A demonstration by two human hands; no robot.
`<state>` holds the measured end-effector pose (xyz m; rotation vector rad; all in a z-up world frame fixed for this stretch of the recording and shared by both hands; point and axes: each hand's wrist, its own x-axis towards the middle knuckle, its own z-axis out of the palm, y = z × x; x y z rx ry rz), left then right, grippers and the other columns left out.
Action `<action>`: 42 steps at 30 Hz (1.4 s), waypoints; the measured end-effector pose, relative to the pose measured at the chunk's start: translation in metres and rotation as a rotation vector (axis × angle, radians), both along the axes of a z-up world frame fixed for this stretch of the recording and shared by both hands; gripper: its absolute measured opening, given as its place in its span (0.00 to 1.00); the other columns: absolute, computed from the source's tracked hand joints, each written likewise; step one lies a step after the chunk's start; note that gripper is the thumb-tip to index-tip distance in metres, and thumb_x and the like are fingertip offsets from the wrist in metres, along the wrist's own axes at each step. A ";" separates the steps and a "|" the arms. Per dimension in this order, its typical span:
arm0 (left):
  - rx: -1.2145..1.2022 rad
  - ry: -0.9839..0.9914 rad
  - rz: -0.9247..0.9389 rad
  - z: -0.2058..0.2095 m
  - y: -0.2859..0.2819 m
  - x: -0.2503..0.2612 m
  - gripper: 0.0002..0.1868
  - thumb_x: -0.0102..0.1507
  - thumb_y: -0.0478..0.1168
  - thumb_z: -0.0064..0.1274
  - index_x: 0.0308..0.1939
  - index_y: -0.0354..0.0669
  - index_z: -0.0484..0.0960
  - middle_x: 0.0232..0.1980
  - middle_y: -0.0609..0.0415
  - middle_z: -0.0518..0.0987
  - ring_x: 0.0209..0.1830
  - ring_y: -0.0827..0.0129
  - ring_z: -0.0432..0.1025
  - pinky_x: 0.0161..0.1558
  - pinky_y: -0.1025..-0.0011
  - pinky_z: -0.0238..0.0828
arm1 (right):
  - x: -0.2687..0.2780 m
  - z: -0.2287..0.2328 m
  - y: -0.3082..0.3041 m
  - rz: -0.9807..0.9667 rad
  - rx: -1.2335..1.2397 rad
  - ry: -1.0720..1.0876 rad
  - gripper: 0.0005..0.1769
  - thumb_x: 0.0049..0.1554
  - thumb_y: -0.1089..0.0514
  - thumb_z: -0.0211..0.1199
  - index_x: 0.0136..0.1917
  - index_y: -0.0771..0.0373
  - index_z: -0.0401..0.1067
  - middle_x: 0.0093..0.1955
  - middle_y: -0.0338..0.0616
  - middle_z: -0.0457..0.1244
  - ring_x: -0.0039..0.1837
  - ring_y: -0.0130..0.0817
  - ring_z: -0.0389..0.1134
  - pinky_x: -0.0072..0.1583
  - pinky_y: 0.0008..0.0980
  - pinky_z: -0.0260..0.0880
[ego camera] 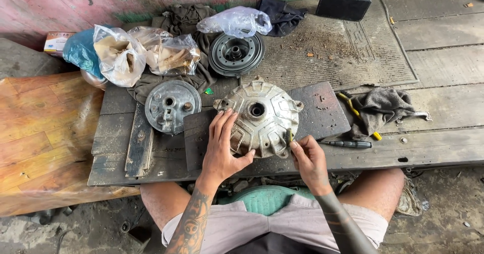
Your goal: The person uses a yellow-handled brush to scrub the surface of a metallic mechanical part resting on a wooden workbench. The person holds the part steady with the left hand while scrubbing with the right hand. Other mechanical parts and plastic bags are visible on the table.
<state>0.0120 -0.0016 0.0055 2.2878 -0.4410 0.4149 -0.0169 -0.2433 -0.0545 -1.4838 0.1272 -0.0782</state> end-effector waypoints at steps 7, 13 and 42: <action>0.007 -0.007 0.010 0.000 -0.002 -0.004 0.52 0.45 0.50 0.67 0.70 0.36 0.66 0.74 0.41 0.62 0.75 0.43 0.54 0.72 0.47 0.53 | 0.001 -0.032 -0.009 -0.260 -0.879 -0.493 0.09 0.62 0.55 0.68 0.42 0.59 0.72 0.32 0.46 0.64 0.34 0.47 0.68 0.38 0.35 0.70; 0.007 -0.007 0.000 0.001 -0.001 -0.002 0.51 0.46 0.50 0.66 0.71 0.36 0.65 0.74 0.41 0.62 0.75 0.42 0.53 0.73 0.47 0.52 | -0.009 0.014 0.008 -0.063 -0.135 -0.091 0.13 0.65 0.59 0.59 0.38 0.65 0.67 0.23 0.41 0.59 0.24 0.27 0.60 0.29 0.27 0.63; -0.108 0.115 -0.057 0.001 0.003 -0.003 0.54 0.45 0.45 0.64 0.74 0.39 0.60 0.78 0.43 0.57 0.80 0.41 0.45 0.75 0.45 0.46 | -0.013 0.030 -0.025 0.002 -0.553 -0.139 0.05 0.61 0.62 0.64 0.42 0.63 0.74 0.27 0.49 0.63 0.29 0.35 0.60 0.35 0.36 0.60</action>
